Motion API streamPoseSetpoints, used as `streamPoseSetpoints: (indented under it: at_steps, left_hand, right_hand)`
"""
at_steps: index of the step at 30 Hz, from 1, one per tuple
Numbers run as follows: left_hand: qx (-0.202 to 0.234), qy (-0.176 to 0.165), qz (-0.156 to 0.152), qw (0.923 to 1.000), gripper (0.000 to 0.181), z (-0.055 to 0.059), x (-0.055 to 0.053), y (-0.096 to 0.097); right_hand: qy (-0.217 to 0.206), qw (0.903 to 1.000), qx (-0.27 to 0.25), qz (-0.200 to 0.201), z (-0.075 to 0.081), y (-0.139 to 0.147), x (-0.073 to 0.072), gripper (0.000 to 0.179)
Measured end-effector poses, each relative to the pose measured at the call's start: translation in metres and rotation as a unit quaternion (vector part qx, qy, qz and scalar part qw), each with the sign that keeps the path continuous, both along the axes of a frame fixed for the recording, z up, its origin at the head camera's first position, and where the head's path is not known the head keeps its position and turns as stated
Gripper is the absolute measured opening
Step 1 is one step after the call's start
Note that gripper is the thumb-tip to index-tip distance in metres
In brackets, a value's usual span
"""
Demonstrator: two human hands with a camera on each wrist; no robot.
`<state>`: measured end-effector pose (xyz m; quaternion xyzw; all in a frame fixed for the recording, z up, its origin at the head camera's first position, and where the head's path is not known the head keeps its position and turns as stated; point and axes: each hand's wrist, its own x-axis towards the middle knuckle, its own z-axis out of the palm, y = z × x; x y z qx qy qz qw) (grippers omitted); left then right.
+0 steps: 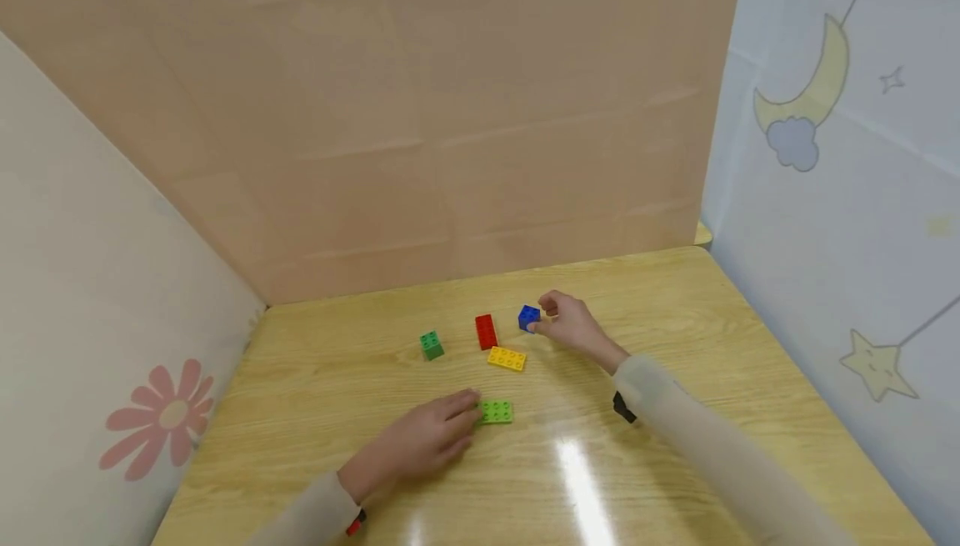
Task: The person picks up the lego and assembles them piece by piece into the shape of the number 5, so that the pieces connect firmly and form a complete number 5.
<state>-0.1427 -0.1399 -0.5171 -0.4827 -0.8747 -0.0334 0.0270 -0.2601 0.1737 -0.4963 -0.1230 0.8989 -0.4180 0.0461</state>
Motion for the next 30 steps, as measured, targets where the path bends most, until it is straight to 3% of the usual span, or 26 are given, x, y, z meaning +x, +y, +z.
streamPoseSetpoints:
  at_steps: [11, 18, 30]
  left_hand:
    - [-0.028, 0.036, -0.02, 0.9988, 0.05, -0.013, 0.005, 0.003]
    - [-0.052, 0.062, -0.038, 0.996, 0.05, -0.009, 0.009, 0.002]
    - [-0.093, 0.059, -0.036, 0.9932, 0.058, -0.002, 0.012, -0.003]
  right_hand:
    - [-0.006, 0.9997, 0.019, -0.016, -0.01, -0.006, -0.003, 0.05]
    - [-0.011, 0.9991, 0.033, -0.025, -0.013, -0.01, -0.008, 0.048]
    - [-0.011, 0.9986, 0.036, -0.037, -0.013, -0.013, -0.01, 0.043]
